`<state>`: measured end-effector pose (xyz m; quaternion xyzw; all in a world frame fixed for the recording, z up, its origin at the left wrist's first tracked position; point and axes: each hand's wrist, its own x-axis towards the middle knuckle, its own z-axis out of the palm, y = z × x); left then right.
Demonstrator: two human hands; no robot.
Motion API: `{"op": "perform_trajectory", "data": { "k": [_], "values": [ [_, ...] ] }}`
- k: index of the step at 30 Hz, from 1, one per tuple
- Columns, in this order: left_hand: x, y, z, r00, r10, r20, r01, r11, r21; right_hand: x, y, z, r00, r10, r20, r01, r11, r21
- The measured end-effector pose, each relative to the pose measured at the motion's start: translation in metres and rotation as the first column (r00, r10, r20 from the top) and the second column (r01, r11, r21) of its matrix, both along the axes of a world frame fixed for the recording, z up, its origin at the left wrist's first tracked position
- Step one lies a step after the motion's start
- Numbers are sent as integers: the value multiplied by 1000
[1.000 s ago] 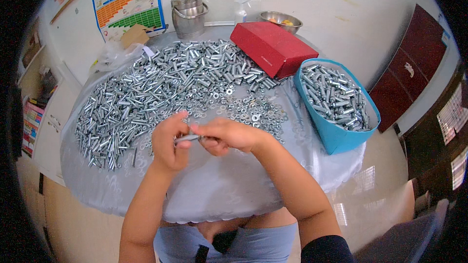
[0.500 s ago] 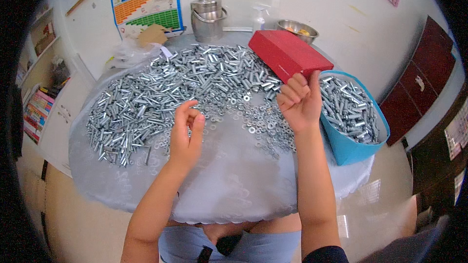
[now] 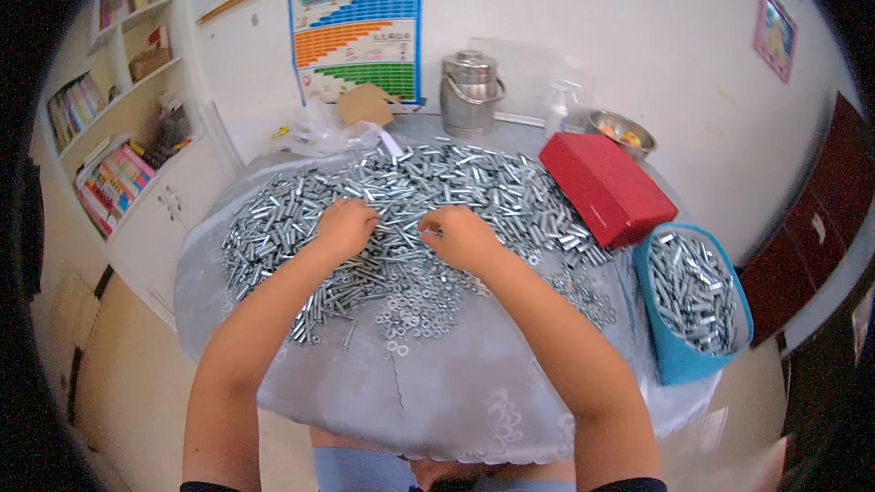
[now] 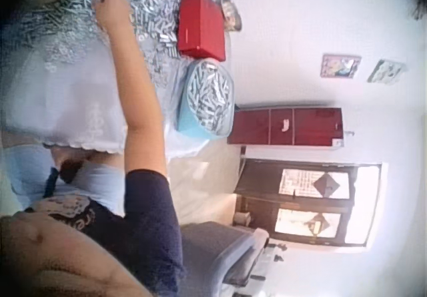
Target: The person sits at a table covered with a large pile of metal bolts and washers. They repeatedly pick up a bolt and a washer, thread the washer onto the bolt, and place the assembled unit into a blue plastic bin on the right. The process is continuous and repetitive throughout the clip.
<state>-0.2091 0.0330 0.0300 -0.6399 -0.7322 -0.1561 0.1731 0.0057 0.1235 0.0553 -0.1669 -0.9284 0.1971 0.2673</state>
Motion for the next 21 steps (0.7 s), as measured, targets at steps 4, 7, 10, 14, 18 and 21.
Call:
{"op": "perform_trajectory", "data": {
  "k": [4, 7, 10, 14, 18, 21],
  "values": [
    [13, 28, -15, 1000, -6, -30, 5, 1000, -29, -38, 26, -19, 993, -106, 59, 100, 991, 90],
    [12, 35, -15, 997, 15, -77, -19, 998, -59, -42, 37, -28, 952, -267, 151, 233, 950, 210],
    [10, 37, -14, 996, -6, -85, 1, 999, -54, -53, 41, -36, 943, -317, 103, 295, 938, 181],
    [13, 41, -15, 998, 26, -61, -30, 997, -74, -56, 32, -37, 943, -318, 100, 264, 895, 359],
    [10, 43, -16, 998, 13, -61, -17, 998, -66, -62, 38, -42, 953, -292, 84, 233, 879, 417],
    [2, 42, -14, 995, -94, 21, 94, 995, 14, -58, 40, -44, 956, -293, -32, 279, 862, 422]
  ]
}}
